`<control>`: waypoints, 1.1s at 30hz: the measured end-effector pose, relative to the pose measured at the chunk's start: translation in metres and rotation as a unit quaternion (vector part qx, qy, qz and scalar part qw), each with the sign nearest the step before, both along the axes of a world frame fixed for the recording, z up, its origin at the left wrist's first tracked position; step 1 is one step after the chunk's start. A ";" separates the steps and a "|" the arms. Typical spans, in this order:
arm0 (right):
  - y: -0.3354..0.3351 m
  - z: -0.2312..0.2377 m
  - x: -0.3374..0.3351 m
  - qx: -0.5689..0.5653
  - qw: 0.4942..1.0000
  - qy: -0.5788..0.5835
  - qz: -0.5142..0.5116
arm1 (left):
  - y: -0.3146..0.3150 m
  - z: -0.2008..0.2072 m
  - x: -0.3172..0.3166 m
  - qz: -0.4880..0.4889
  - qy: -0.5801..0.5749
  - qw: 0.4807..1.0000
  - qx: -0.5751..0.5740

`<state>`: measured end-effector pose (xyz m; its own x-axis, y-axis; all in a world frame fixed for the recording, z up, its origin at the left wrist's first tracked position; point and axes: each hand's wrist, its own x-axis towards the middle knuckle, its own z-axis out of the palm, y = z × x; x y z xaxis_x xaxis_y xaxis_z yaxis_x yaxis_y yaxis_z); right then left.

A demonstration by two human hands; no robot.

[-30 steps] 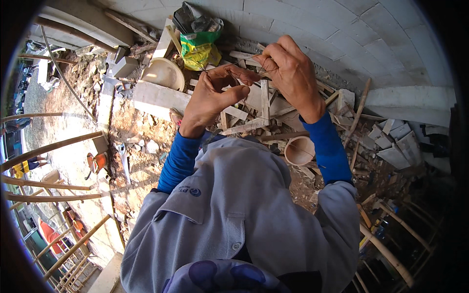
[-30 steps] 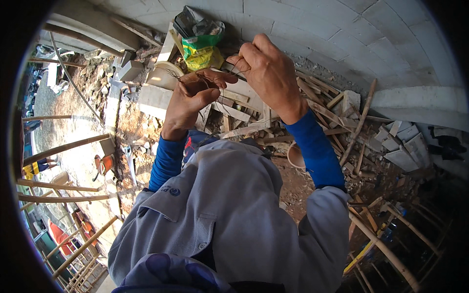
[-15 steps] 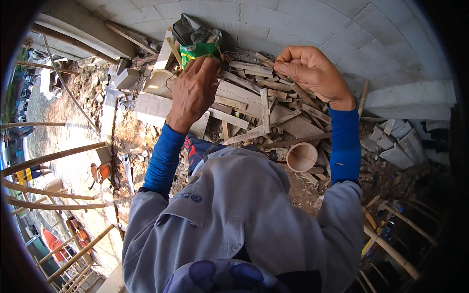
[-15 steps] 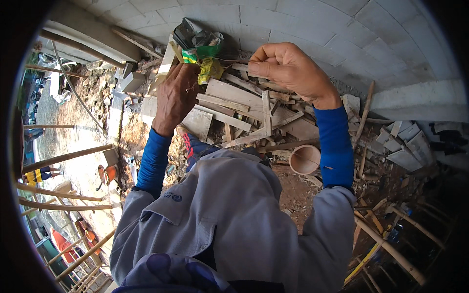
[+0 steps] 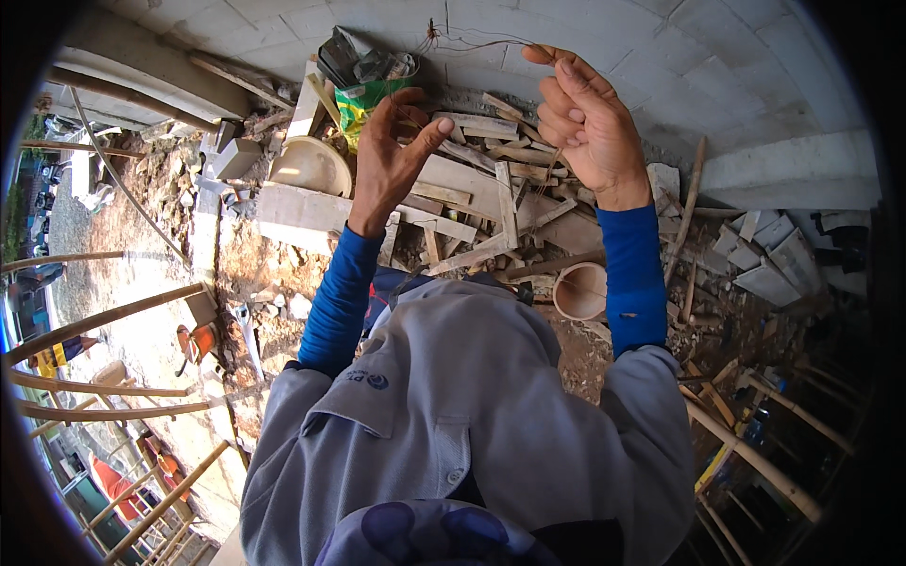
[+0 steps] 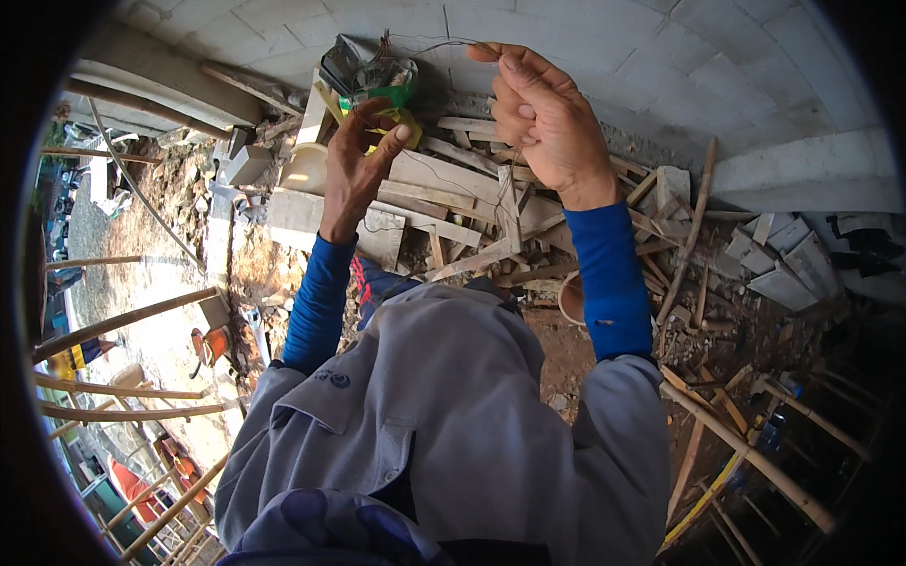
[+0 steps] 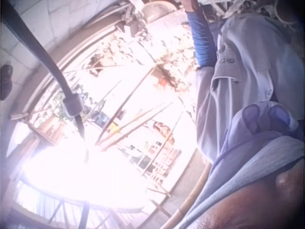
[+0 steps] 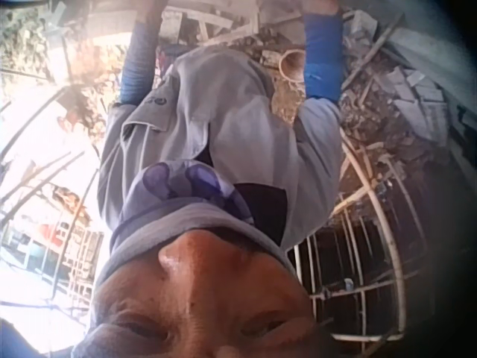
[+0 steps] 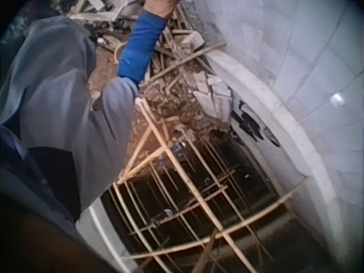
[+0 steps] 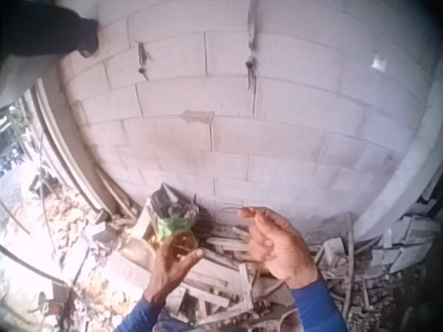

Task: The person sorts through construction debris, picking up small pieces of wood and wire, and moving them into buckets. They also use a crowbar to pry apart wooden pieces and a hammer to break materials.

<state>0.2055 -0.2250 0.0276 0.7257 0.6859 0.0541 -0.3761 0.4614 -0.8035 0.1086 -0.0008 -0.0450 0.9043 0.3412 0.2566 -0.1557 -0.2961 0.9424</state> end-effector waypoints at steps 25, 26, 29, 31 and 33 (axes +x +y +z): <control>0.031 -0.056 0.014 -0.072 0.883 -0.275 -0.372 | -0.035 0.051 0.001 -0.075 0.050 0.948 -0.306; 0.016 -0.060 0.034 -0.089 0.852 -0.314 -0.410 | -0.020 0.057 -0.010 -0.119 0.079 0.935 -0.325; -0.027 -0.042 0.054 -0.153 0.901 -0.290 -0.283 | 0.033 0.054 -0.031 -0.068 0.151 0.976 -0.141; -0.032 -0.034 0.045 -0.191 0.920 -0.282 -0.194 | 0.051 0.034 -0.032 0.040 0.135 0.990 0.003; -0.032 -0.034 0.029 -0.203 0.928 -0.265 -0.164 | 0.049 0.029 -0.025 0.069 0.113 0.979 0.158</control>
